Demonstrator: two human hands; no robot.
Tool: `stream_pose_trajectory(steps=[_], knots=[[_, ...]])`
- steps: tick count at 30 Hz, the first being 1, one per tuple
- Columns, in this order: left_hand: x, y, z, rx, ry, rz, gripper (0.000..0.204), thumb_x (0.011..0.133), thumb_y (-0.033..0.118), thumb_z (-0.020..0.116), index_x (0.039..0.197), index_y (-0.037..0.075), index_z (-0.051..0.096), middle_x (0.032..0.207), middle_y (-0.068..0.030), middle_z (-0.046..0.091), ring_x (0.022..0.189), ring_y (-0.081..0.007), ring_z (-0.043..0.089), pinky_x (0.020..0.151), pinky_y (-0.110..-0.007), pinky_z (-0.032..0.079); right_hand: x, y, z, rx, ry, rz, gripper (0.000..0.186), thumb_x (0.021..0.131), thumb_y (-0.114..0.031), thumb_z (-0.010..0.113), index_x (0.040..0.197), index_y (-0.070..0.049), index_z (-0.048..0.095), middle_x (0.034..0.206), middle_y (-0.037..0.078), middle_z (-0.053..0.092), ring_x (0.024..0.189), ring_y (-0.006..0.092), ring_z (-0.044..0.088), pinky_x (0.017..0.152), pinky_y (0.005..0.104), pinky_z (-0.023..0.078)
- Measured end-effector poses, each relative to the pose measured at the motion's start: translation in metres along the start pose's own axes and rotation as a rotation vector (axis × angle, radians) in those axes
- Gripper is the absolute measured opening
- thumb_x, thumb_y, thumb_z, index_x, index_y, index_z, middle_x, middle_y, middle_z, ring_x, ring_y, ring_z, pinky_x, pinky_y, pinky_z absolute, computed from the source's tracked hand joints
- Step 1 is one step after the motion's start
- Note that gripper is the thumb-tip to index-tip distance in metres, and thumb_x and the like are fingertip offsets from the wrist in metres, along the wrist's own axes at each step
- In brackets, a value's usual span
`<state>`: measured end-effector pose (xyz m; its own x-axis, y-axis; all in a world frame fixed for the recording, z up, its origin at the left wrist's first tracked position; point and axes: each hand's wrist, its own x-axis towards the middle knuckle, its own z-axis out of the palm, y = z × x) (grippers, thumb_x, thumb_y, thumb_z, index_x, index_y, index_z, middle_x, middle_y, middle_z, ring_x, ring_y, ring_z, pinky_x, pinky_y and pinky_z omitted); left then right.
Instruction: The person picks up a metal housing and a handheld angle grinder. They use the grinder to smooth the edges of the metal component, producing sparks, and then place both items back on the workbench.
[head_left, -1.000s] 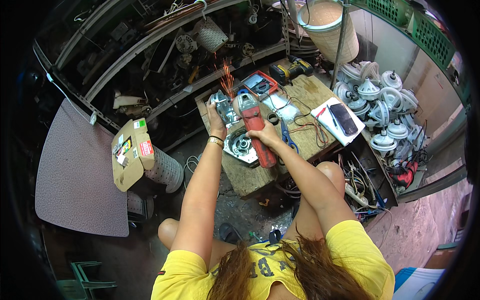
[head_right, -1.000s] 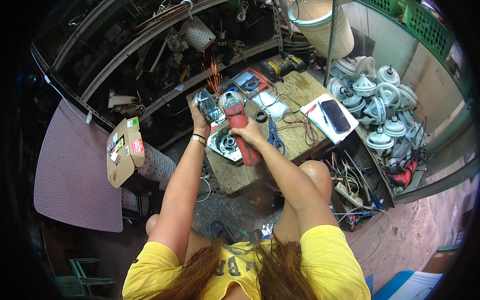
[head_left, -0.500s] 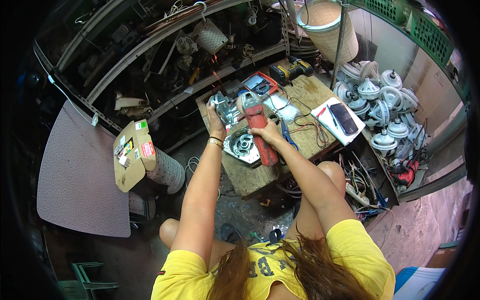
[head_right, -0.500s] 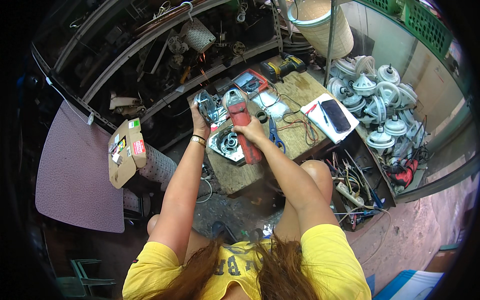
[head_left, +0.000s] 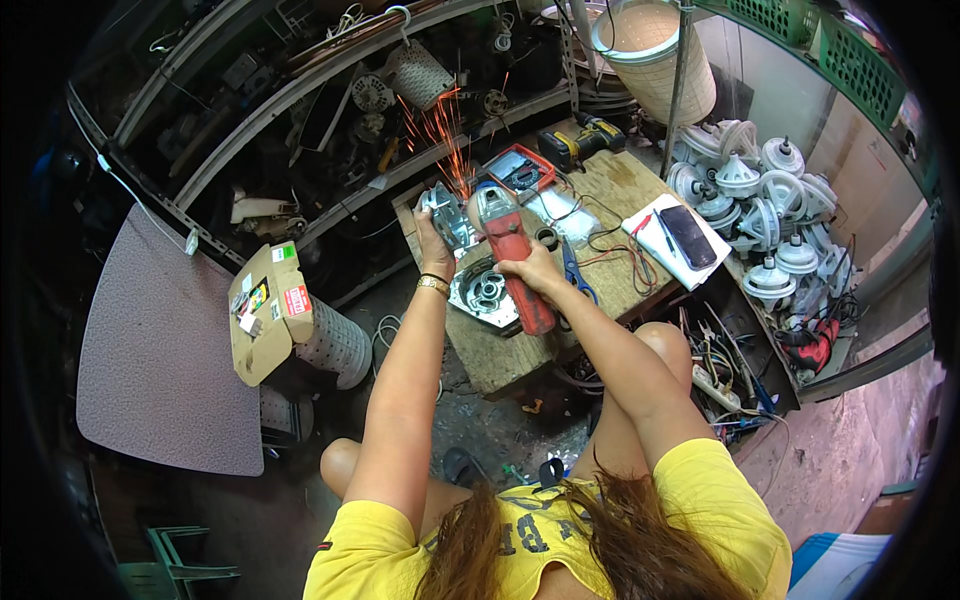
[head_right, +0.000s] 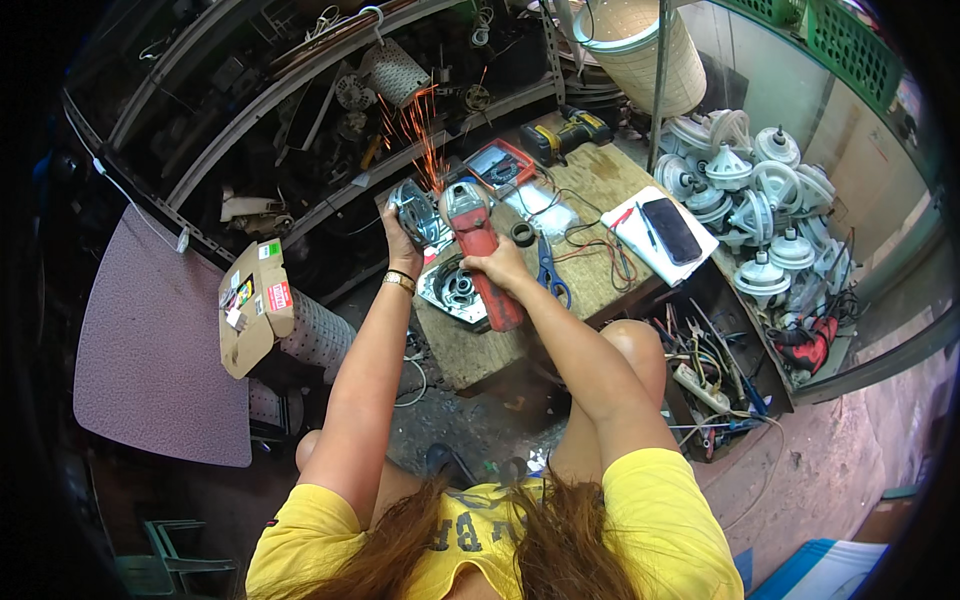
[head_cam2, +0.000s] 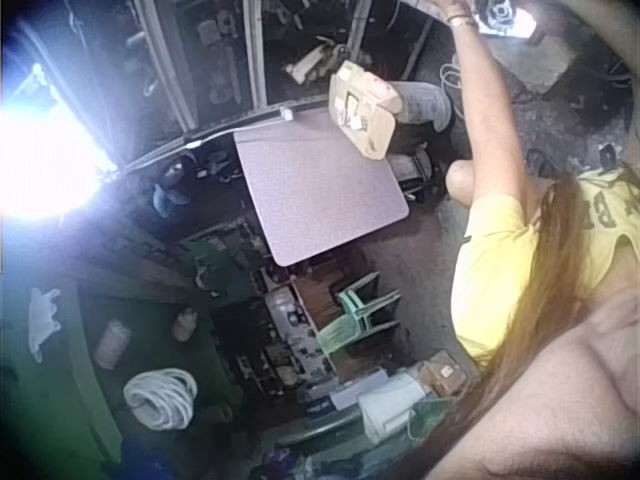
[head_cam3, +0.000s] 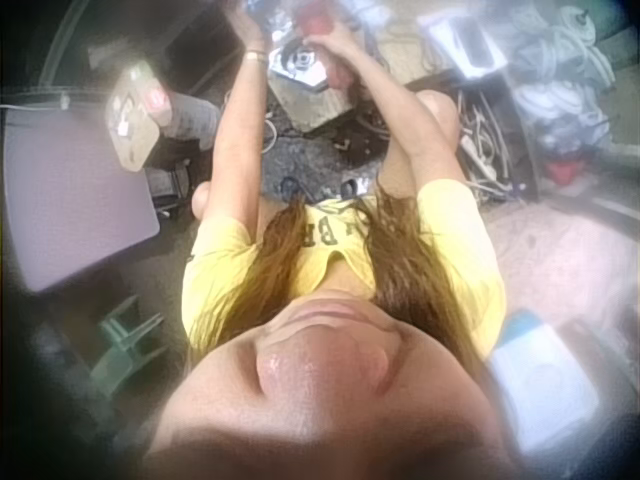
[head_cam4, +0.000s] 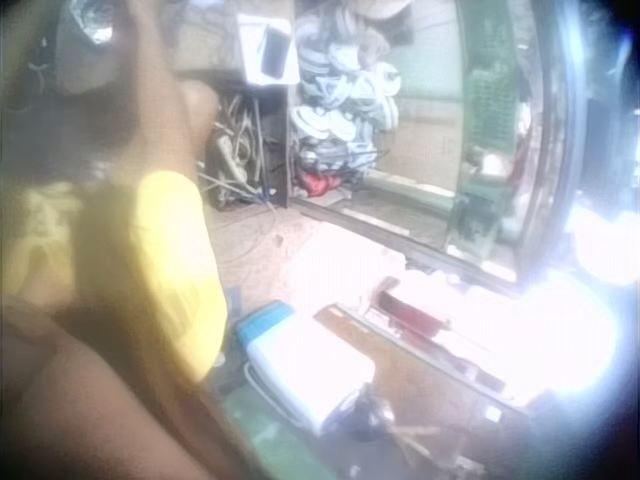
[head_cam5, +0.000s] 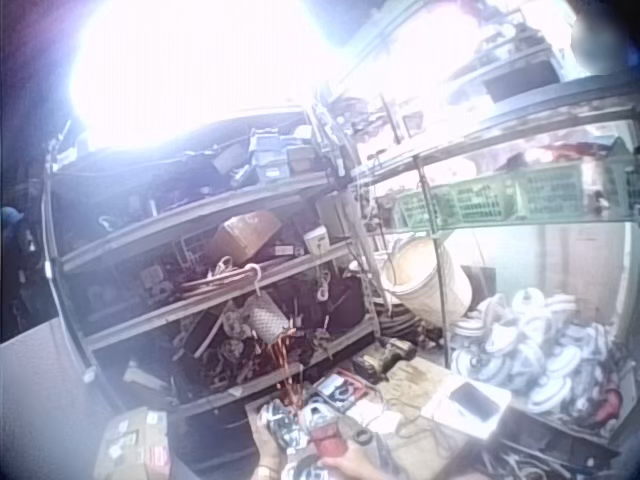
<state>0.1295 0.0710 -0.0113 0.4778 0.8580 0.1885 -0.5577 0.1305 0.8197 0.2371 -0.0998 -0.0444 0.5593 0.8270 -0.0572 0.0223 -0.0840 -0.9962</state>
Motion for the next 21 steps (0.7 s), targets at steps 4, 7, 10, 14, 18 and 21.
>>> stream_pose_trajectory(steps=[4, 7, 10, 14, 18, 21], knots=[[-0.007, 0.003, 0.008, -0.054, -0.027, -0.029, 0.051, 0.091, 0.039, 0.045, 0.133, 0.01, 0.043, 0.118, -0.0085, 0.059, 0.104, -0.0212, 0.061, 0.091, -0.036, 0.05, 0.002, 0.003, -0.005, -0.025, 0.016, 0.014, 0.074, 0.063, -0.018, 0.083, 0.124, 0.004, 0.047, 0.104, 0.015, 0.063, 0.079, 0.0208, 0.065, 0.067, 0.0329, 0.056], [-0.007, 0.005, 0.012, -0.04, -0.041, 0.0, 0.049, 0.092, 0.042, 0.042, 0.129, 0.01, 0.047, 0.114, -0.0078, 0.061, 0.1, -0.0212, 0.063, 0.088, -0.036, 0.052, 0.004, 0.003, -0.006, -0.022, 0.016, 0.035, 0.075, 0.063, -0.018, 0.084, 0.124, 0.004, 0.047, 0.104, 0.015, 0.063, 0.077, 0.021, 0.066, 0.066, 0.0326, 0.056], [-0.007, 0.004, 0.016, -0.018, -0.005, 0.036, 0.048, 0.094, 0.045, 0.038, 0.122, 0.01, 0.055, 0.106, -0.0063, 0.066, 0.095, -0.0203, 0.065, 0.083, -0.035, 0.054, 0.0, 0.0, -0.006, -0.016, 0.014, 0.025, 0.075, 0.063, -0.017, 0.084, 0.124, 0.005, 0.047, 0.104, 0.015, 0.064, 0.077, 0.0211, 0.066, 0.066, 0.0324, 0.056], [-0.004, 0.002, 0.007, 0.001, 0.025, 0.044, 0.048, 0.094, 0.046, 0.039, 0.121, 0.01, 0.055, 0.106, -0.0062, 0.066, 0.095, -0.0205, 0.065, 0.084, -0.035, 0.054, -0.003, -0.007, -0.004, 0.037, -0.005, 0.029, 0.074, 0.064, -0.016, 0.084, 0.125, 0.005, 0.047, 0.104, 0.015, 0.064, 0.078, 0.021, 0.066, 0.066, 0.0326, 0.056], [-0.006, -0.005, 0.011, -0.015, 0.062, 0.02, 0.046, 0.093, 0.047, 0.041, 0.117, 0.01, 0.056, 0.106, -0.0052, 0.066, 0.095, -0.0192, 0.065, 0.085, -0.034, 0.053, 0.006, 0.005, -0.012, -0.013, 0.056, 0.022, 0.075, 0.063, -0.016, 0.084, 0.125, 0.005, 0.047, 0.105, 0.015, 0.064, 0.08, 0.021, 0.066, 0.068, 0.0325, 0.056], [-0.001, -0.002, -0.001, -0.036, 0.088, 0.003, 0.045, 0.094, 0.047, 0.041, 0.116, 0.011, 0.057, 0.105, -0.0044, 0.066, 0.094, -0.0181, 0.065, 0.084, -0.033, 0.052, 0.004, 0.0, -0.008, 0.035, 0.025, 0.061, 0.076, 0.062, -0.017, 0.084, 0.125, 0.005, 0.047, 0.106, 0.015, 0.064, 0.082, 0.0213, 0.066, 0.069, 0.0328, 0.056]])
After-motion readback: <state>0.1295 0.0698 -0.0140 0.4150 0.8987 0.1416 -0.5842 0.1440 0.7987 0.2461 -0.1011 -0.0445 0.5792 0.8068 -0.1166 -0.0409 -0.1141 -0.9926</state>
